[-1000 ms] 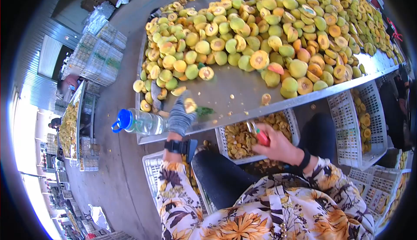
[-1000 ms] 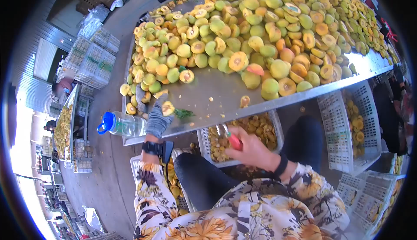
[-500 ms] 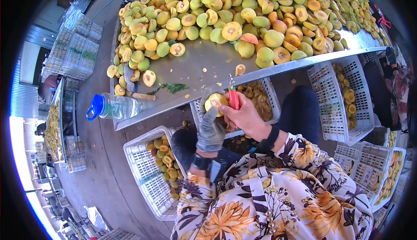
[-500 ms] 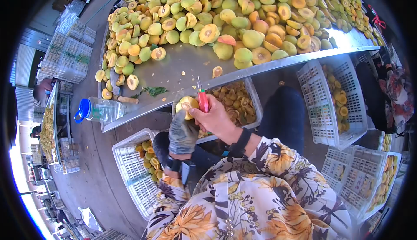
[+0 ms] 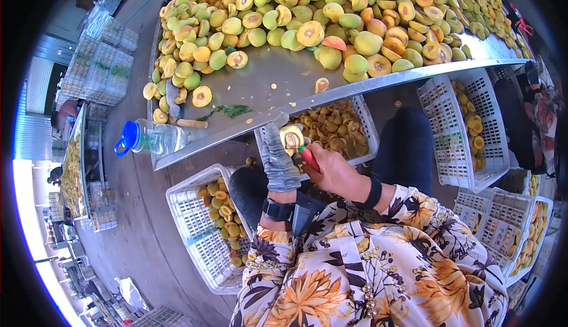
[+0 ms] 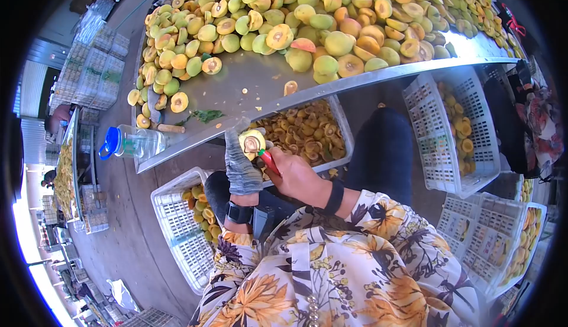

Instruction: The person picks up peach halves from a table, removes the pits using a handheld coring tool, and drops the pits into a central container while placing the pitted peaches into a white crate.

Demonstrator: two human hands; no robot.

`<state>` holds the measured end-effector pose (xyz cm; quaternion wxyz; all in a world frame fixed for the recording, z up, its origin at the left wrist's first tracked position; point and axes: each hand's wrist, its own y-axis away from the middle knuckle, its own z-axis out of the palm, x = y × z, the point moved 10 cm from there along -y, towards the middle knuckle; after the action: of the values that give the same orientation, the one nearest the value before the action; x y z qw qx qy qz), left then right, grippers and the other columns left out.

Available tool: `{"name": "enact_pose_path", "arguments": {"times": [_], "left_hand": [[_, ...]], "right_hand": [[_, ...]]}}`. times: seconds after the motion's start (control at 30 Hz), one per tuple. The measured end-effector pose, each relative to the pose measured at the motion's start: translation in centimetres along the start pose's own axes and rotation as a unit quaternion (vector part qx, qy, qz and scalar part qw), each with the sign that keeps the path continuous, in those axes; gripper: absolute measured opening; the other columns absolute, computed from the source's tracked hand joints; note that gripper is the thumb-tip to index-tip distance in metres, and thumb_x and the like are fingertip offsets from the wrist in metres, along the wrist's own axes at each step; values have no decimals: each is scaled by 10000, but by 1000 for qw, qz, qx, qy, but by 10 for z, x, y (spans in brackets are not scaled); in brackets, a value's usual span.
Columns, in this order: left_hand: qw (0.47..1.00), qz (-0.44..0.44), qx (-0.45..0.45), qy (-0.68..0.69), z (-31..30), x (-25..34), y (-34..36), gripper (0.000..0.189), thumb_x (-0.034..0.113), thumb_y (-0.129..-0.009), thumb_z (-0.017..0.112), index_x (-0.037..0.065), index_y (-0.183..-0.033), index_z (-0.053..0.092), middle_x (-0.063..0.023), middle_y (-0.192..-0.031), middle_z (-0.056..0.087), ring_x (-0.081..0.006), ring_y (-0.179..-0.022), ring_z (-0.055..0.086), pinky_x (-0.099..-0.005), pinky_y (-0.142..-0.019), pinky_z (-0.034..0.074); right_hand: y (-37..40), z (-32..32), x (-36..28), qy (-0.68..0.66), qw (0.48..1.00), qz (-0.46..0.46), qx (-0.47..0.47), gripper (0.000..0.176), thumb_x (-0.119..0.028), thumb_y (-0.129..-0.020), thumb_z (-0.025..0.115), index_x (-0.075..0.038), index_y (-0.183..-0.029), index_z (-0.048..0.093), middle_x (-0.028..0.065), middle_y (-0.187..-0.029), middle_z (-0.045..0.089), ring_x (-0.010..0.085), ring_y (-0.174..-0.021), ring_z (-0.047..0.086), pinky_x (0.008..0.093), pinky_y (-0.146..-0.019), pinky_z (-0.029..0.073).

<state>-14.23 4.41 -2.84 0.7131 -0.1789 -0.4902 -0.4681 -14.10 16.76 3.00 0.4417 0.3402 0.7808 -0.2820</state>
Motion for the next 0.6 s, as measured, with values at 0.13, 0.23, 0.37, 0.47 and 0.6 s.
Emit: {"name": "enact_pose_path", "arguments": {"times": [0.13,0.23,0.37,0.47,0.6], "left_hand": [[999,34,-23,-33,13,3,7,469,442,-877,470,43,-1121,499,-115,-910,594,-198,-694,598,-298,-611,513],[998,38,-28,-45,20,0,11,483,451,-870,482,41,-1125,492,-116,-948,587,-190,-708,598,-295,-613,514],[999,12,-21,-48,14,4,9,502,479,-859,485,2,-997,559,-107,-819,612,-187,-648,603,-282,-586,513],[989,-106,-85,-63,15,-2,2,508,486,-857,484,-8,-892,594,-104,-736,621,-192,-604,606,-275,-566,513],[972,-146,-144,-115,21,3,-2,485,466,-860,488,-6,-858,601,-111,-760,631,-199,-609,615,-283,-574,518]], "right_hand": [[4,-2,7,-25,999,42,5,257,-85,-766,574,4,-932,398,249,-644,524,438,-633,544,461,-529,411],[9,0,11,-27,997,65,8,242,-67,-766,555,3,-936,397,250,-636,521,439,-627,541,466,-529,408],[18,2,14,-3,998,63,-13,238,-48,-758,540,6,-938,394,255,-632,518,440,-620,540,459,-518,404],[18,7,13,-9,996,35,-76,239,-34,-749,535,10,-937,395,250,-603,509,436,-608,539,450,-501,404],[10,8,10,-18,991,21,-128,241,-35,-745,545,10,-933,403,234,-570,504,428,-589,538,444,-486,404]]}}
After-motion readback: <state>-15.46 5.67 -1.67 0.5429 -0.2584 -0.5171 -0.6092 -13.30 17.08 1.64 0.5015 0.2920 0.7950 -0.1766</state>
